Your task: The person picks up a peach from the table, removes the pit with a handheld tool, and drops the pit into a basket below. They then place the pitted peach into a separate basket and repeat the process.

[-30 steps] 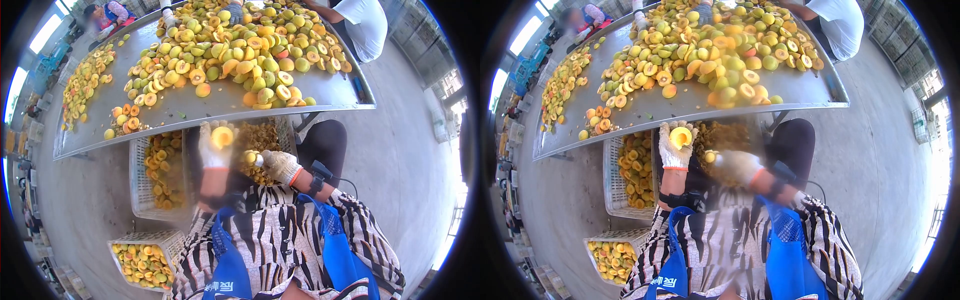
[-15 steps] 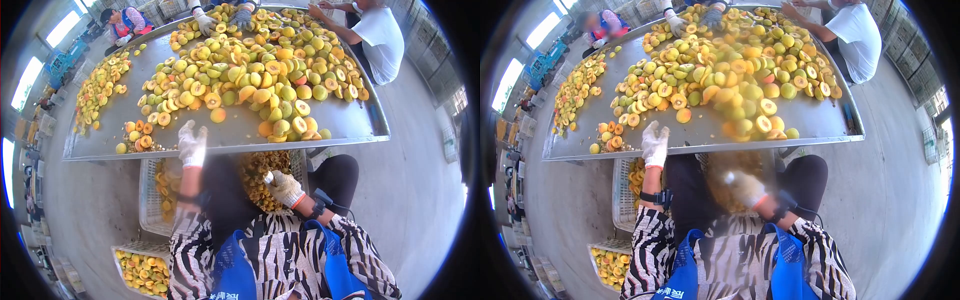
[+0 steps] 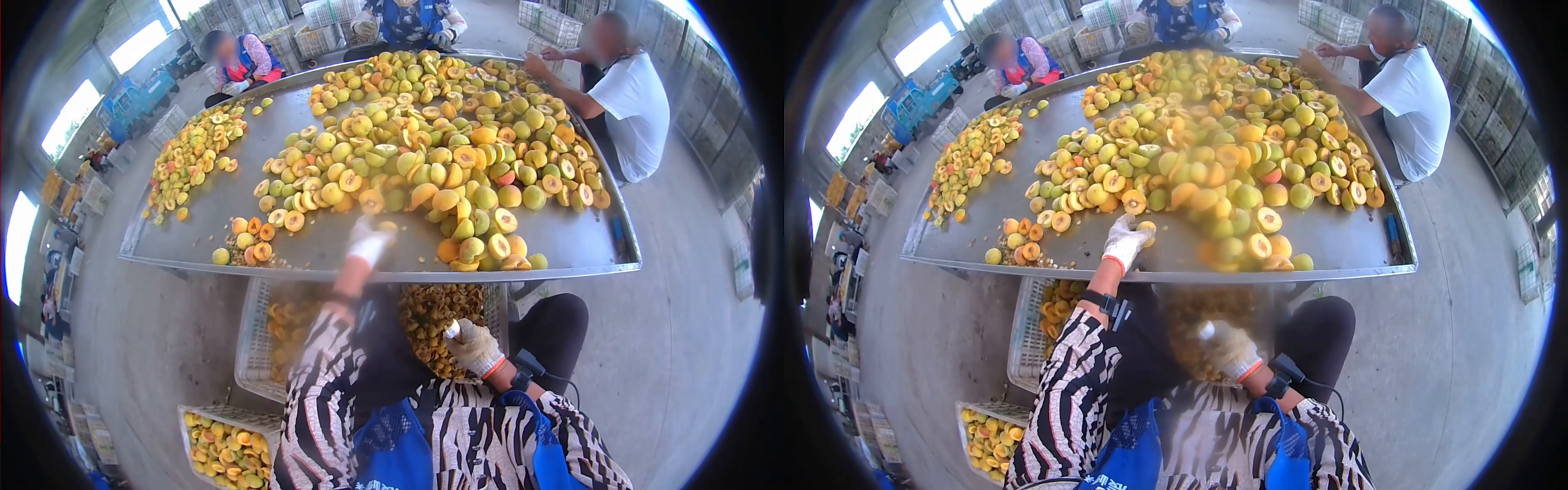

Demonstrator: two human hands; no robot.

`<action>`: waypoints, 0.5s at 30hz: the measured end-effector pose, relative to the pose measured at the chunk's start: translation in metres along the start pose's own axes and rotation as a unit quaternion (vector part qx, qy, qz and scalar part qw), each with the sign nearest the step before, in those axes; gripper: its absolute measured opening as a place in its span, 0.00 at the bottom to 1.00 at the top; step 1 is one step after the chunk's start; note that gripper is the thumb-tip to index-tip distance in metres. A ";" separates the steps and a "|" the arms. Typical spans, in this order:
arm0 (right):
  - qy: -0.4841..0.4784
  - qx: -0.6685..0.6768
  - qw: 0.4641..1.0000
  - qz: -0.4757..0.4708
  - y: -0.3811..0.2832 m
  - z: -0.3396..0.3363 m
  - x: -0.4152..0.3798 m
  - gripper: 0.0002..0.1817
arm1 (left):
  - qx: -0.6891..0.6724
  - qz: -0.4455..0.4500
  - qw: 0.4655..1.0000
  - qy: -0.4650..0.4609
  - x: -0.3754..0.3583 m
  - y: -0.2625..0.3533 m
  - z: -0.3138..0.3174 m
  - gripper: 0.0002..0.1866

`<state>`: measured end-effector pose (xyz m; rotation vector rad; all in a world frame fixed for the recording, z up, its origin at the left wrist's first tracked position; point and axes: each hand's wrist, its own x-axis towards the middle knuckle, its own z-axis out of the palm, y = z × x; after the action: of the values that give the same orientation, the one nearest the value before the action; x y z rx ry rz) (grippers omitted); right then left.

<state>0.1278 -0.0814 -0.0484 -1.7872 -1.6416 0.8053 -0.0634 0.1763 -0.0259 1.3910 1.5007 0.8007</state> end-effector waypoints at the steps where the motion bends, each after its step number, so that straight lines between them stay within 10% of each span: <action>1: 0.020 0.007 1.000 0.002 -0.004 -0.003 -0.003 0.17 | -0.144 -0.021 0.989 -0.031 -0.010 -0.005 -0.003 0.29; 6: 0.005 -0.038 0.998 0.056 -0.029 -0.020 -0.009 0.15 | -0.523 0.080 0.832 -0.166 -0.077 -0.026 0.005 0.17; 8: 0.027 0.058 0.997 0.044 -0.046 -0.028 -0.022 0.15 | -0.690 -0.140 0.693 -0.153 -0.124 0.009 0.004 0.19; 15: -0.037 -0.001 0.999 0.002 -0.107 -0.051 -0.031 0.17 | -0.609 -0.159 0.765 -0.140 -0.184 0.022 0.032 0.20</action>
<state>0.0950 -0.1052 0.0679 -1.7825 -1.6867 0.8827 -0.0346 -0.0044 0.0170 0.2189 0.6236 0.9928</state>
